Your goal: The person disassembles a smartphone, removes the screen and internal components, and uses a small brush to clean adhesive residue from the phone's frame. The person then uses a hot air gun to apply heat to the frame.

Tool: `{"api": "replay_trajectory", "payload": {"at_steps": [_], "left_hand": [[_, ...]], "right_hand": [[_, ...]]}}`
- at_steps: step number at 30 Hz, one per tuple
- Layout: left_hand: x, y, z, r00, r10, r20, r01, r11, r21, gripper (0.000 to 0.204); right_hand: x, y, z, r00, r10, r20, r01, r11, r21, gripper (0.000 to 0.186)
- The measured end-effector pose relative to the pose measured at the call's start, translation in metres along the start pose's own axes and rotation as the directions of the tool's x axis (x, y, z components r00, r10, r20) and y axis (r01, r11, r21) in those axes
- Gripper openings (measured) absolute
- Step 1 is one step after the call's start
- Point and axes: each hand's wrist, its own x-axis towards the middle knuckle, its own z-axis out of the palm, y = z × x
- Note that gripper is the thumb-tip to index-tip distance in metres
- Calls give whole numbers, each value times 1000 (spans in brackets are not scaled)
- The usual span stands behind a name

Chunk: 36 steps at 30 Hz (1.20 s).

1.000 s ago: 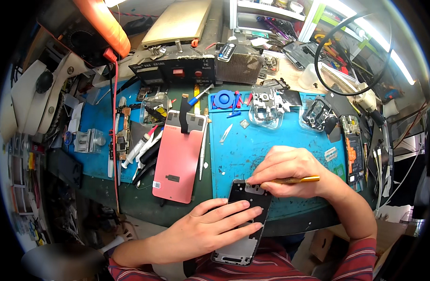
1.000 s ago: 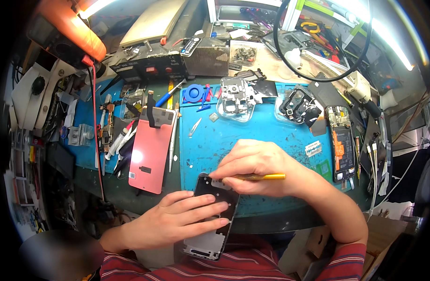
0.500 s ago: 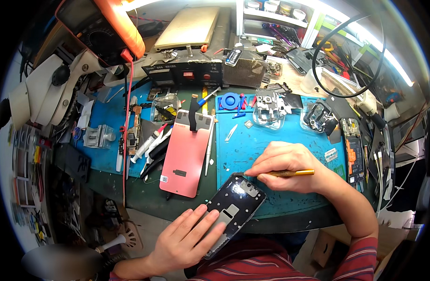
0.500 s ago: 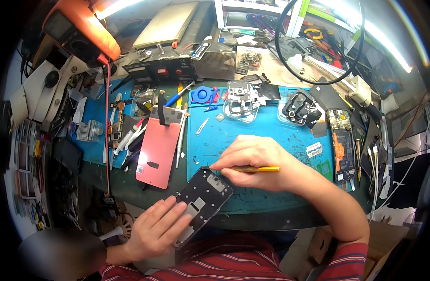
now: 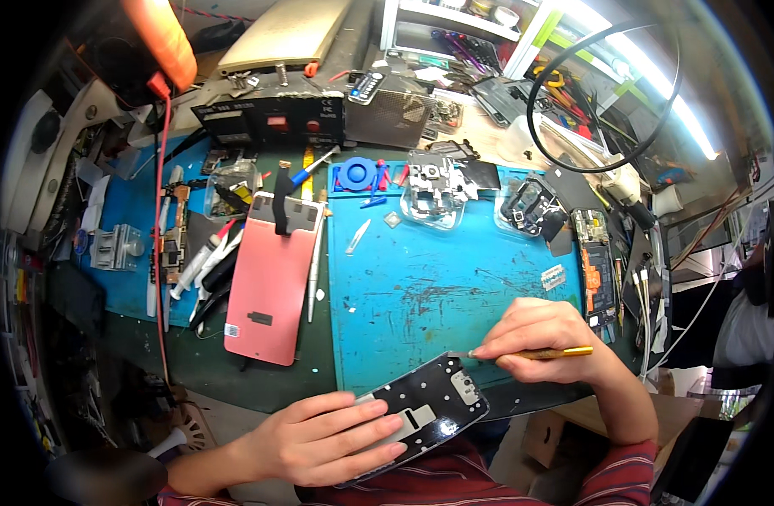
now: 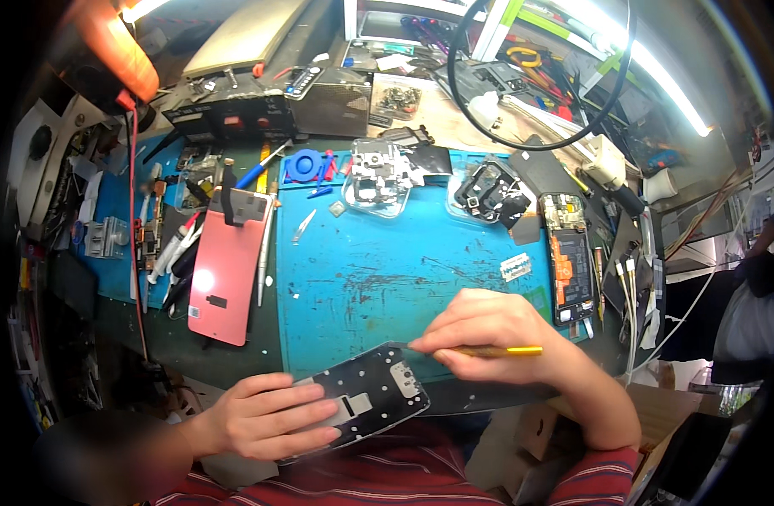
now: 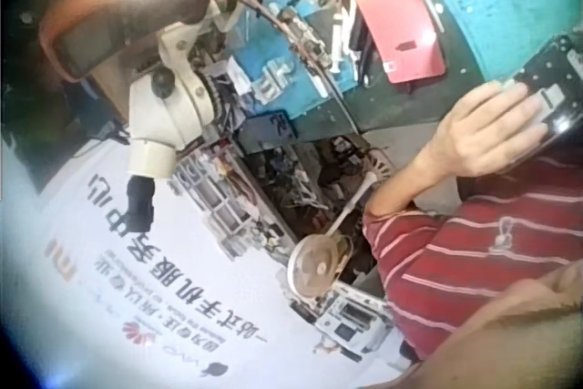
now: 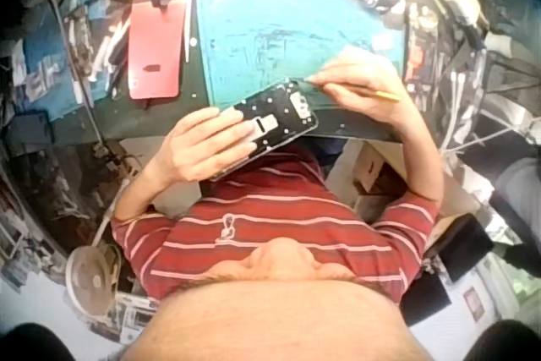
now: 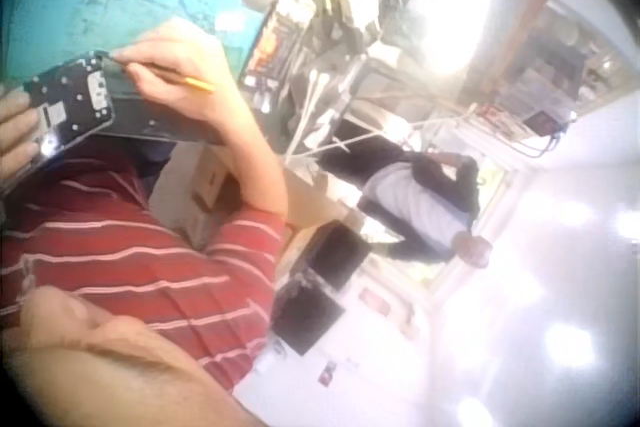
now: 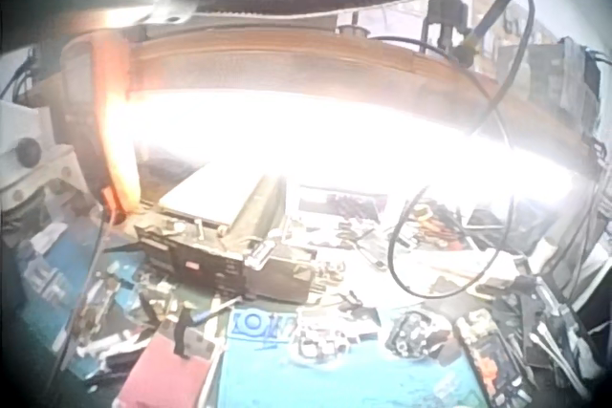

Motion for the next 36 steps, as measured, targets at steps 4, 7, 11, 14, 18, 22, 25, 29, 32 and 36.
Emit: {"api": "replay_trajectory", "payload": {"at_steps": [4,7,11,14,18,22,25,29,32,36], "left_hand": [[1,-4,-13,997,-43,69,46,998,-41,35],[-1,-13,-13,995,-32,96,36,998,-43,36],[-5,-14,-14,993,-48,110,52,998,-34,34],[-6,-14,-15,990,-44,136,46,999,-12,34],[-6,-14,-17,986,-51,161,54,999,-11,35],[-5,-16,-16,985,-55,167,60,998,-27,36],[-7,-15,-17,984,-56,167,60,998,-17,36],[-5,-15,-17,984,-58,166,63,998,-20,36],[-5,-15,-18,984,-57,167,61,998,-17,36],[-5,-16,-16,985,-54,165,58,998,-17,36]], "right_hand": [[9,6,-1,999,-39,29,38,998,57,26],[10,10,-2,998,-47,36,44,996,75,26],[15,12,-3,996,-72,62,66,994,90,26],[16,13,-4,995,-84,59,77,992,102,25],[19,14,-5,992,-106,67,99,990,101,25],[22,15,0,987,-140,77,133,987,89,26],[15,17,-6,986,-148,70,145,988,46,26],[24,10,1,986,-144,83,140,989,55,28],[14,14,-5,989,-141,45,140,990,22,29],[19,10,3,990,-133,35,132,991,19,28]]}}
